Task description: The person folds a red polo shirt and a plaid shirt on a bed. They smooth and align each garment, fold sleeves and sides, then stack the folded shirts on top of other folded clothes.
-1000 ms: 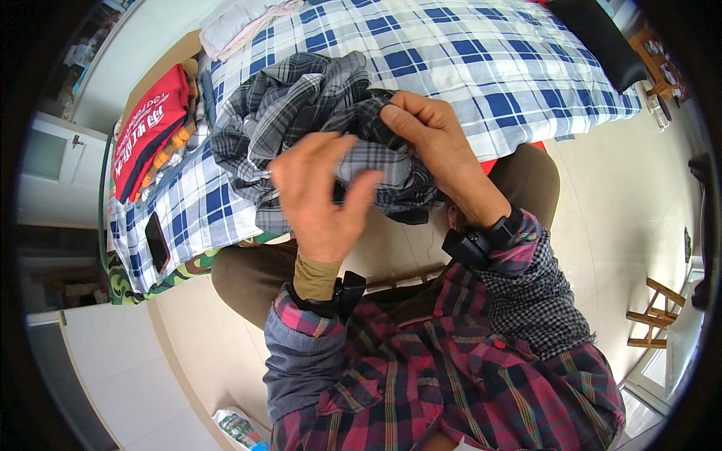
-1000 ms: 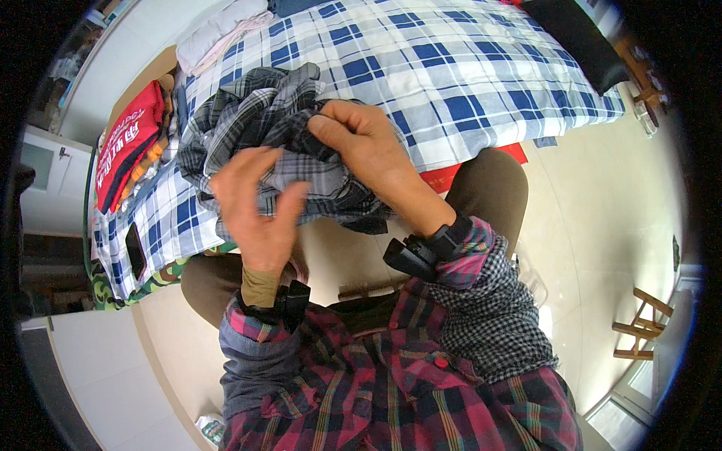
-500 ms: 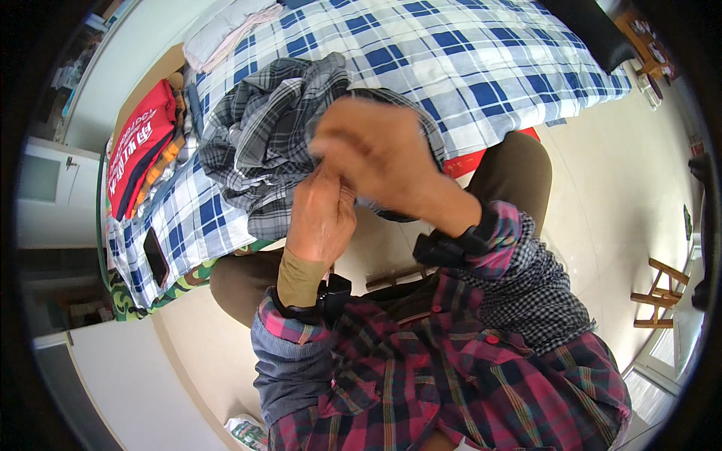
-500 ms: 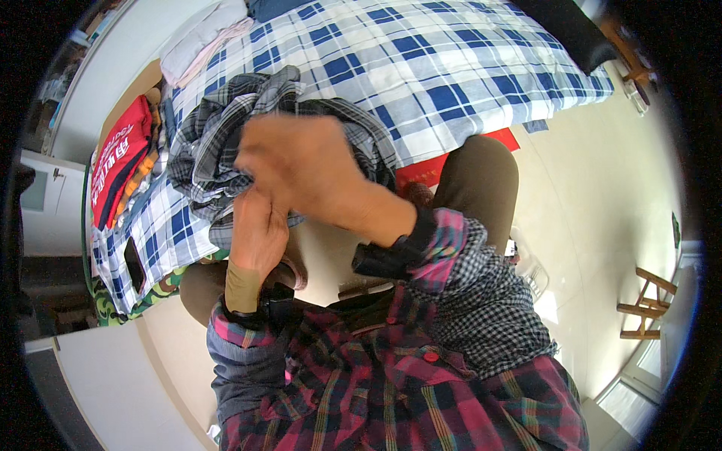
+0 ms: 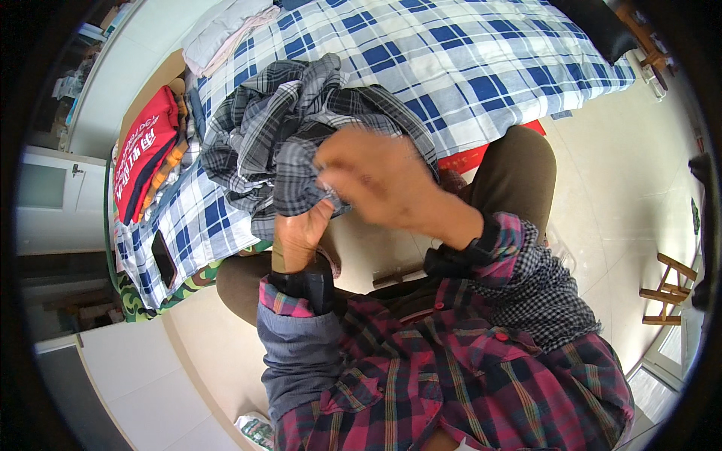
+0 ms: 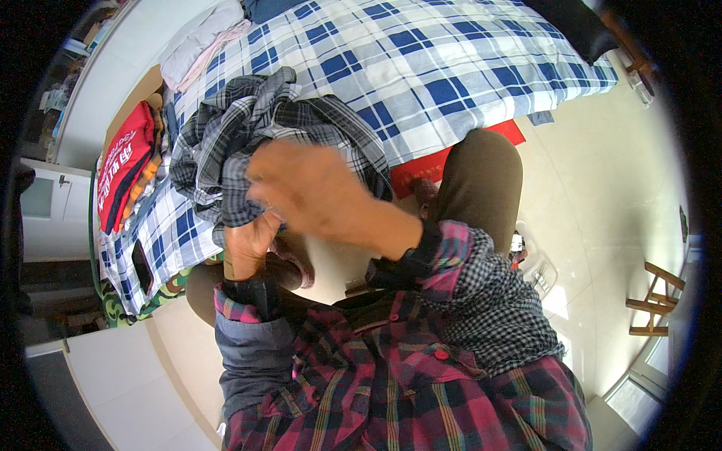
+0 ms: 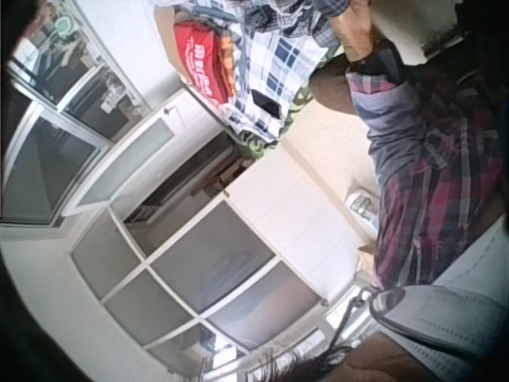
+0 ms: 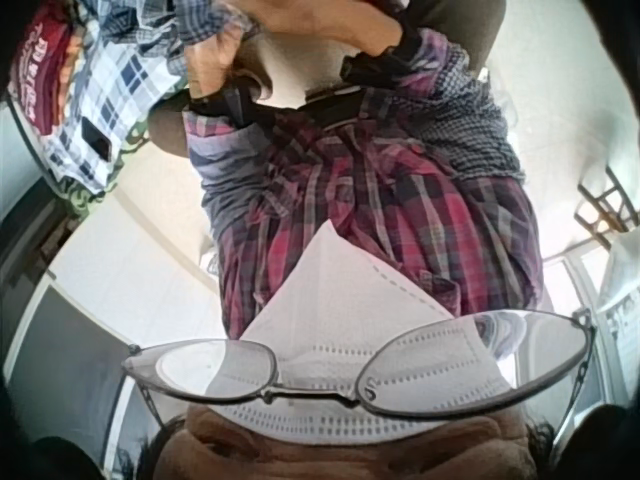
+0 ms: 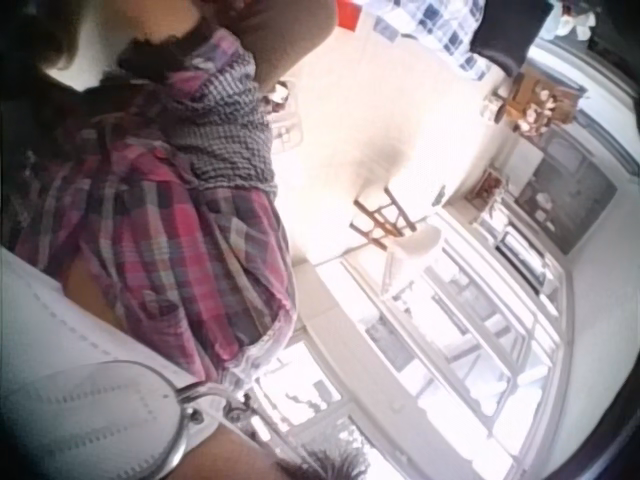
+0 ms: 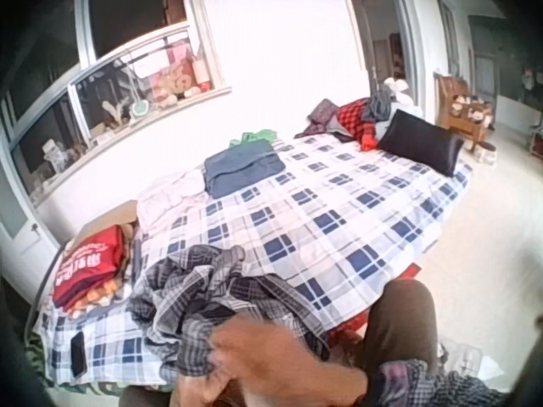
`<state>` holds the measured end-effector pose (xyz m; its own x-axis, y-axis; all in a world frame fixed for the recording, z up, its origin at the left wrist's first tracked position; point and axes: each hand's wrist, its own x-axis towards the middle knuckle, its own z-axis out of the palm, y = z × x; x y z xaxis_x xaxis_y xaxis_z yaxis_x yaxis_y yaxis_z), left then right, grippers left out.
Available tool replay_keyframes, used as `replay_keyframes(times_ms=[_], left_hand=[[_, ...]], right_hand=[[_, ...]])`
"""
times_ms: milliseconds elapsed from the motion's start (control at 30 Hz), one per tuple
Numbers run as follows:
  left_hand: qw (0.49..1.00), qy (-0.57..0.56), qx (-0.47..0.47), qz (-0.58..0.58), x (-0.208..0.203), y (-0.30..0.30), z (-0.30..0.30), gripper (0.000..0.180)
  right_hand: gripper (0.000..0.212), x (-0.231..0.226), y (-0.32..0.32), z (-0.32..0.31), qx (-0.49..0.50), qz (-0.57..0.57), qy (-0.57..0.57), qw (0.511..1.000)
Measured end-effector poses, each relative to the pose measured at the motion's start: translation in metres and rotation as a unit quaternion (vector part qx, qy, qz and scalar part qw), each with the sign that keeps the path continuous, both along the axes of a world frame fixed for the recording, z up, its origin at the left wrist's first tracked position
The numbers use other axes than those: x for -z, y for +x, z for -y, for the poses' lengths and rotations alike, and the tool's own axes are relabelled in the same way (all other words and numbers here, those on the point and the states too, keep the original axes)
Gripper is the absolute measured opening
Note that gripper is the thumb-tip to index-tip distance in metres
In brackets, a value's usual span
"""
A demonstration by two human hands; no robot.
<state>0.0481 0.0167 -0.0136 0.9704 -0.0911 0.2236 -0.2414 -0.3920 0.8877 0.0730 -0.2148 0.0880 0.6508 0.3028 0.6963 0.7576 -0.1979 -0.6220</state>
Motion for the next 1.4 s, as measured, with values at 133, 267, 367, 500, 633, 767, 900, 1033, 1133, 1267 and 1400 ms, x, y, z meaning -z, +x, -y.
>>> replay_keyframes(times_ms=[133,267,367,500,633,767,900,1033,1133,1267,1400], left_hand=[[0.993,-0.085,0.033,-0.072,-0.006,-0.005,-0.013,0.060],[0.994,-0.088,0.002,-0.063,-0.001,-0.002,-0.003,0.065],[0.992,0.086,0.053,0.074,0.004,-0.003,0.002,0.058],[0.956,0.250,0.037,0.150,-0.005,-0.020,-0.011,0.052],[0.931,0.263,0.014,0.251,-0.031,-0.034,-0.025,0.044],[0.873,-0.402,-0.137,-0.240,-0.068,-0.036,-0.040,0.029],[0.850,-0.489,-0.129,-0.148,-0.122,-0.054,-0.072,0.028],[0.839,-0.540,-0.054,-0.034,-0.192,-0.010,-0.072,0.036],[0.865,-0.474,0.129,0.104,-0.251,0.054,-0.064,0.049],[0.962,0.065,-0.107,0.242,-0.232,0.068,-0.067,0.052],[0.990,0.091,-0.100,0.040,-0.146,-0.006,-0.069,0.018]], right_hand=[[0.050,0.024,0.021,0.039,0.191,-0.083,-0.014,0.978],[0.046,0.058,0.028,0.025,0.120,-0.305,0.002,0.945],[0.023,0.069,0.035,0.002,-0.119,-0.264,0.177,0.941],[0.008,0.065,0.033,0.012,-0.040,-0.234,0.077,0.968],[0.009,0.051,0.038,0.040,0.062,-0.186,0.058,0.979],[0.008,0.040,0.061,0.079,0.210,-0.152,-0.003,0.966],[0.015,0.034,0.088,0.105,0.170,-0.221,0.126,0.952],[0.012,0.006,0.113,0.077,-0.001,-0.255,0.249,0.934],[0.013,-0.034,0.156,0.059,-0.025,-0.318,0.399,0.860],[0.022,-0.033,0.158,0.075,0.092,-0.201,0.244,0.944],[0.031,0.007,0.075,0.132,0.051,-0.137,-0.096,0.985]])
